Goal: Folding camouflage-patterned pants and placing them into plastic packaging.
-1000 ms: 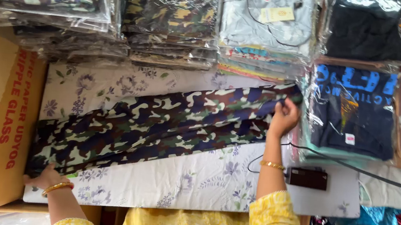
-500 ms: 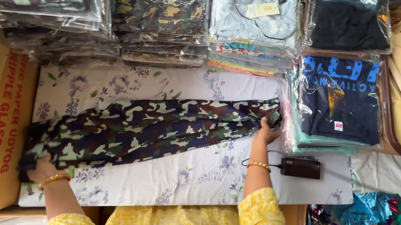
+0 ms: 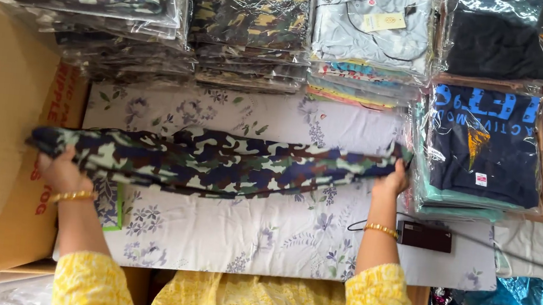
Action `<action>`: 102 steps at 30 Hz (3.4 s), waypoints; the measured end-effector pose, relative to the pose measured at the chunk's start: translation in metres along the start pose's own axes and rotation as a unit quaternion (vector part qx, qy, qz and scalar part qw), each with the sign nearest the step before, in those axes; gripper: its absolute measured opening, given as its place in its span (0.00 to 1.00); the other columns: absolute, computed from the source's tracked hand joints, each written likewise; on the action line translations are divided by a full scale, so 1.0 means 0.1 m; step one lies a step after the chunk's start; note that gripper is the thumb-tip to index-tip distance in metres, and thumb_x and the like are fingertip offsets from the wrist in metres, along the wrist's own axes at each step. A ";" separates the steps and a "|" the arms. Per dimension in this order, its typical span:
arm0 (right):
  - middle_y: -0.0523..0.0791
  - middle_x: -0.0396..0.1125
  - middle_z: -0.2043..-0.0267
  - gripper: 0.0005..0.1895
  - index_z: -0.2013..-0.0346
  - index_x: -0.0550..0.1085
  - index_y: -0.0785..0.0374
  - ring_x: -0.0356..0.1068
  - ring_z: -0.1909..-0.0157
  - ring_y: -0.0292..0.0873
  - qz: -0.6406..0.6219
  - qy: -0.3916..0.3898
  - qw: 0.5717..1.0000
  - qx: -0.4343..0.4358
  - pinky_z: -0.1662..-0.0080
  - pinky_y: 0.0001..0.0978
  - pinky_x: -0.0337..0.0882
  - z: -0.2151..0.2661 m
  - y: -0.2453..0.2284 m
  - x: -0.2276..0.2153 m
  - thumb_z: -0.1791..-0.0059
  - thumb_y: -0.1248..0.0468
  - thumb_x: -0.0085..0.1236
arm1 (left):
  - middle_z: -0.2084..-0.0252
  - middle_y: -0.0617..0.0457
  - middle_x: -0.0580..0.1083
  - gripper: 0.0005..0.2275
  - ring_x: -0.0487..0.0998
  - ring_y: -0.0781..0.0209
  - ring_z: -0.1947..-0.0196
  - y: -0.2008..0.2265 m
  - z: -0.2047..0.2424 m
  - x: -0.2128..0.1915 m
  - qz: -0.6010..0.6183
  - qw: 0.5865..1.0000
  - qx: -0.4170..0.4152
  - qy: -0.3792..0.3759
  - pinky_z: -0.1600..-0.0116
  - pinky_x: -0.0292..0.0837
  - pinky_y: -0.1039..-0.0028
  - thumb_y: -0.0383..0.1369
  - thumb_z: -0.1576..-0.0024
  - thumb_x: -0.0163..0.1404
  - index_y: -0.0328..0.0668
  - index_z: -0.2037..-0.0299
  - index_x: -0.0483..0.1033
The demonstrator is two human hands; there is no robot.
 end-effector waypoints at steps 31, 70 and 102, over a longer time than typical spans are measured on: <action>0.53 0.74 0.52 0.14 0.63 0.71 0.65 0.72 0.50 0.59 0.447 -0.158 0.614 -0.631 0.47 0.48 0.70 1.30 -0.61 0.21 0.55 0.64 0.69 | 0.56 0.62 0.75 0.08 0.71 0.60 0.47 -1.51 2.61 1.23 -0.579 0.619 0.321 -0.422 0.37 0.52 0.52 0.34 0.49 0.58 0.59 0.60 0.82; 0.45 0.64 0.43 0.08 0.57 0.77 0.54 0.63 0.37 0.51 0.763 -0.182 0.437 -0.440 0.40 0.44 0.65 0.65 -0.19 0.77 0.52 0.66 0.60 | 0.27 0.55 0.56 0.27 0.55 0.53 0.28 -1.98 3.23 1.16 -0.719 0.471 0.236 -0.452 0.26 0.38 0.40 0.54 0.39 0.43 0.74 0.29 0.54; 0.46 0.75 0.57 0.20 0.46 0.76 0.60 0.75 0.57 0.37 0.423 -0.531 0.718 -0.153 0.55 0.29 0.78 2.73 1.35 0.71 0.53 0.65 0.64 | 0.41 0.45 0.75 0.24 0.76 0.48 0.43 -2.27 2.13 1.02 -0.325 0.909 -0.180 -0.190 0.41 0.67 0.64 0.39 0.45 0.54 0.39 0.38 0.70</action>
Point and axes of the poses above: each hand's wrist, its own z-axis away from the middle knuckle, its own x-axis out of the palm, y = z × x, the point moved 8 cm from there along -z, towards the middle knuckle
